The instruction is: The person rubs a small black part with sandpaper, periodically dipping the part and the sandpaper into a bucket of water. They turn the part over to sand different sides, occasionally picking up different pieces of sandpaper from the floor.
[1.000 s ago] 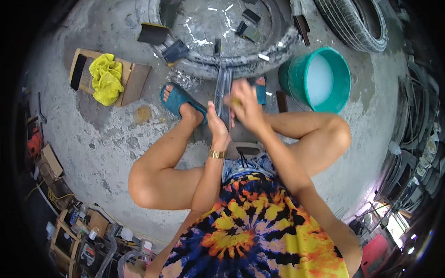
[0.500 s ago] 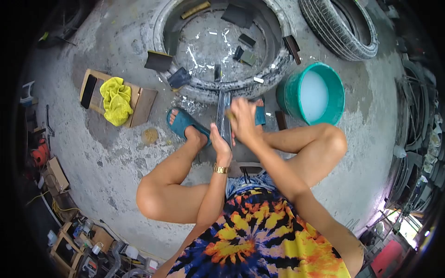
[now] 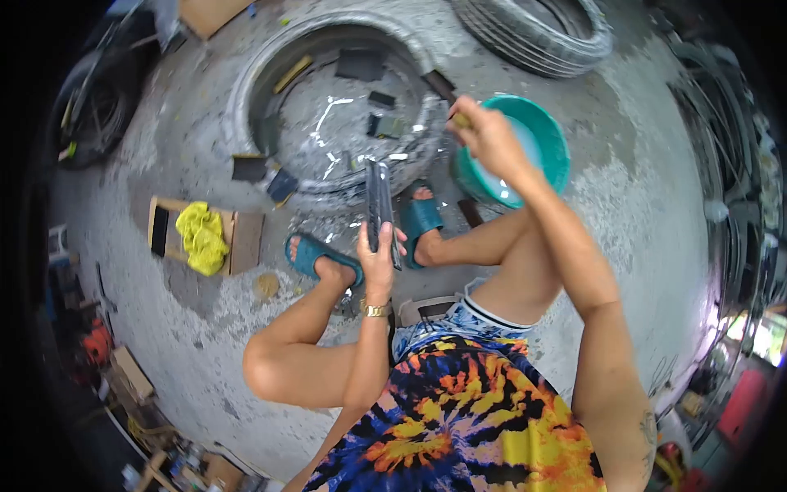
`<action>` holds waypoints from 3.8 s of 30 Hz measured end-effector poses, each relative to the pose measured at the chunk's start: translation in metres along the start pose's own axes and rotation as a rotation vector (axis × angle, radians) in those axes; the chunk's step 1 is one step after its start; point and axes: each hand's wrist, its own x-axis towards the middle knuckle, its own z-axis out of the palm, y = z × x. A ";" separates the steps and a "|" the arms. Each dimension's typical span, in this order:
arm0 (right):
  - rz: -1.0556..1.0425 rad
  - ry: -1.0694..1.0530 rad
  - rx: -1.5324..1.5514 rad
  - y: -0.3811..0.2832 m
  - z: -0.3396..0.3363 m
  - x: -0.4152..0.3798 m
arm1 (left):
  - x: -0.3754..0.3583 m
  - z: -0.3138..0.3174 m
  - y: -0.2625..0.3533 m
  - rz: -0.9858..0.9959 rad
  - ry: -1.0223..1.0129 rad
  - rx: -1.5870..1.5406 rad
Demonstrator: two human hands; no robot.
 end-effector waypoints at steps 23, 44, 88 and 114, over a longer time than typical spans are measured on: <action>0.460 -0.590 -0.027 0.330 0.024 -0.056 | 0.168 0.240 -0.161 -0.014 -0.849 1.711; 0.020 -0.111 -0.200 0.326 -0.083 -0.018 | 0.040 0.046 0.050 -0.057 -0.304 0.237; -0.636 -0.453 -0.654 -0.043 0.214 -0.032 | 0.043 -0.071 -0.019 0.106 0.452 -0.026; -0.604 -0.633 -0.269 -0.043 0.187 -0.074 | 0.049 -0.096 -0.031 0.017 0.445 -0.367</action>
